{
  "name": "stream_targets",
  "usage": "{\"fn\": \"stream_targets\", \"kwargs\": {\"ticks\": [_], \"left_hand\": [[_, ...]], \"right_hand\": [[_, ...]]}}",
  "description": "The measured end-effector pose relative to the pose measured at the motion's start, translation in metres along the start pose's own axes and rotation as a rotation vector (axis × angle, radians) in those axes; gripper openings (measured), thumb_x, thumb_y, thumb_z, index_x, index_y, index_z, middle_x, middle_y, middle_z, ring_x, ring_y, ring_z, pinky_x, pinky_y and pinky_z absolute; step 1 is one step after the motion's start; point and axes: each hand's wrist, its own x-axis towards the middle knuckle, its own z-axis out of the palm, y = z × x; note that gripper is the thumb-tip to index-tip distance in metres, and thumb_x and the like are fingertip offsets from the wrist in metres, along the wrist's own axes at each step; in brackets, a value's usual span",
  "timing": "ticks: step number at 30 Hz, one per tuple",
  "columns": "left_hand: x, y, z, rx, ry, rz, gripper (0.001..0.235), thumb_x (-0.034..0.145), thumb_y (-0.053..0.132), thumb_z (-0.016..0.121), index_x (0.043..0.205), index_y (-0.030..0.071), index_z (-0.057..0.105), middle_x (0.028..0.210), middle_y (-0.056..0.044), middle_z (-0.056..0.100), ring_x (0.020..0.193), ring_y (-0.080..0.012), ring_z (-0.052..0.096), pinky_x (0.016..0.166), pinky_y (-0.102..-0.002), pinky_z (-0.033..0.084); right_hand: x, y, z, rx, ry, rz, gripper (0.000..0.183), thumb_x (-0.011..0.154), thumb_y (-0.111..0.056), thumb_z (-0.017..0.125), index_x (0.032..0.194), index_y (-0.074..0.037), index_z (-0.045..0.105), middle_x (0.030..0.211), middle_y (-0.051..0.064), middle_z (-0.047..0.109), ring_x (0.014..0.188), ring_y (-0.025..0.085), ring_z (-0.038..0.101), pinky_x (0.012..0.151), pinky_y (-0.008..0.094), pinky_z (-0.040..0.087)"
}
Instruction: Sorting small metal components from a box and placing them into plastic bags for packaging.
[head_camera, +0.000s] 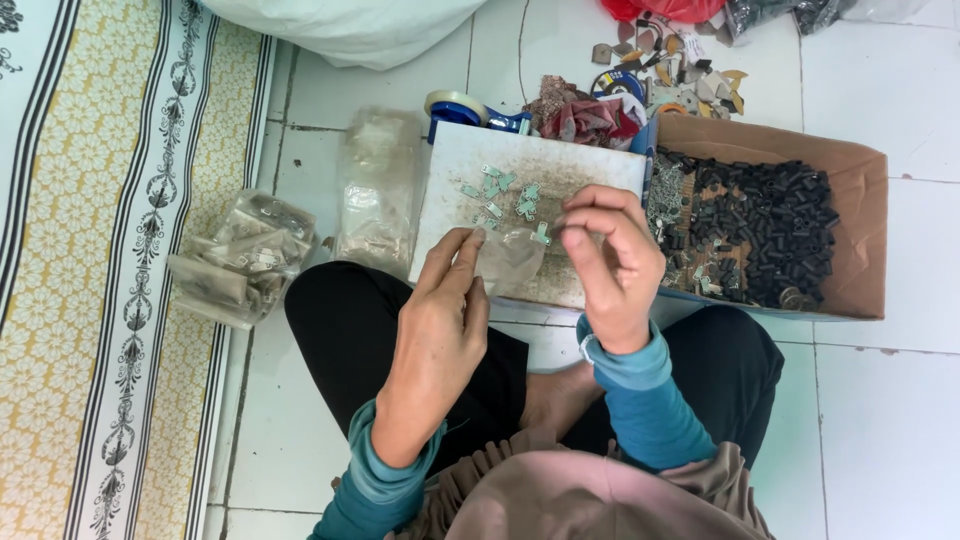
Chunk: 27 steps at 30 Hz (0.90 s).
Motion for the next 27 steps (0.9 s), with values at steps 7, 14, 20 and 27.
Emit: {"fn": "stream_targets", "kwargs": {"ticks": [7, 14, 20, 27], "left_hand": [[0.002, -0.003, -0.003, -0.006, 0.014, 0.023, 0.039, 0.088, -0.017, 0.057, 0.127, -0.017, 0.062, 0.124, -0.031, 0.064, 0.088, -0.0400, 0.074, 0.064, -0.041, 0.064], [-0.008, 0.014, -0.029, 0.001, 0.068, 0.052, 0.041, 0.090, -0.012, 0.059, 0.130, -0.010, 0.063, 0.130, -0.025, 0.064, 0.087, -0.0312, 0.074, 0.067, -0.035, 0.064], [-0.011, 0.028, -0.039, 0.001, 0.086, 0.077, 0.041, 0.088, -0.013, 0.059, 0.129, -0.008, 0.065, 0.128, -0.024, 0.066, 0.084, -0.0283, 0.074, 0.066, -0.034, 0.065], [-0.007, 0.017, -0.014, -0.009, 0.014, 0.001, 0.039, 0.083, -0.013, 0.060, 0.122, -0.012, 0.064, 0.134, -0.018, 0.062, 0.071, -0.0159, 0.063, 0.064, -0.025, 0.052]], "right_hand": [[0.004, 0.003, 0.001, -0.135, -0.115, -0.018, 0.014, 0.098, -0.010, 0.072, 0.111, -0.006, 0.076, 0.116, 0.018, 0.064, 0.105, 0.030, 0.062, 0.089, 0.042, 0.051], [-0.040, 0.115, -0.025, -0.462, -0.092, 0.276, 0.015, 0.093, -0.008, 0.081, 0.108, -0.009, 0.079, 0.102, 0.014, 0.068, 0.092, 0.031, 0.068, 0.078, 0.041, 0.054], [-0.096, 0.171, -0.009, -0.911, -0.276, 0.312, 0.020, 0.088, -0.030, 0.083, 0.103, -0.017, 0.077, 0.107, 0.003, 0.061, 0.102, 0.028, 0.060, 0.083, 0.044, 0.047], [-0.096, 0.169, -0.006, -0.894, -0.240, 0.351, 0.016, 0.084, -0.022, 0.080, 0.097, -0.013, 0.079, 0.114, 0.003, 0.064, 0.106, 0.025, 0.055, 0.092, 0.039, 0.043]]}}
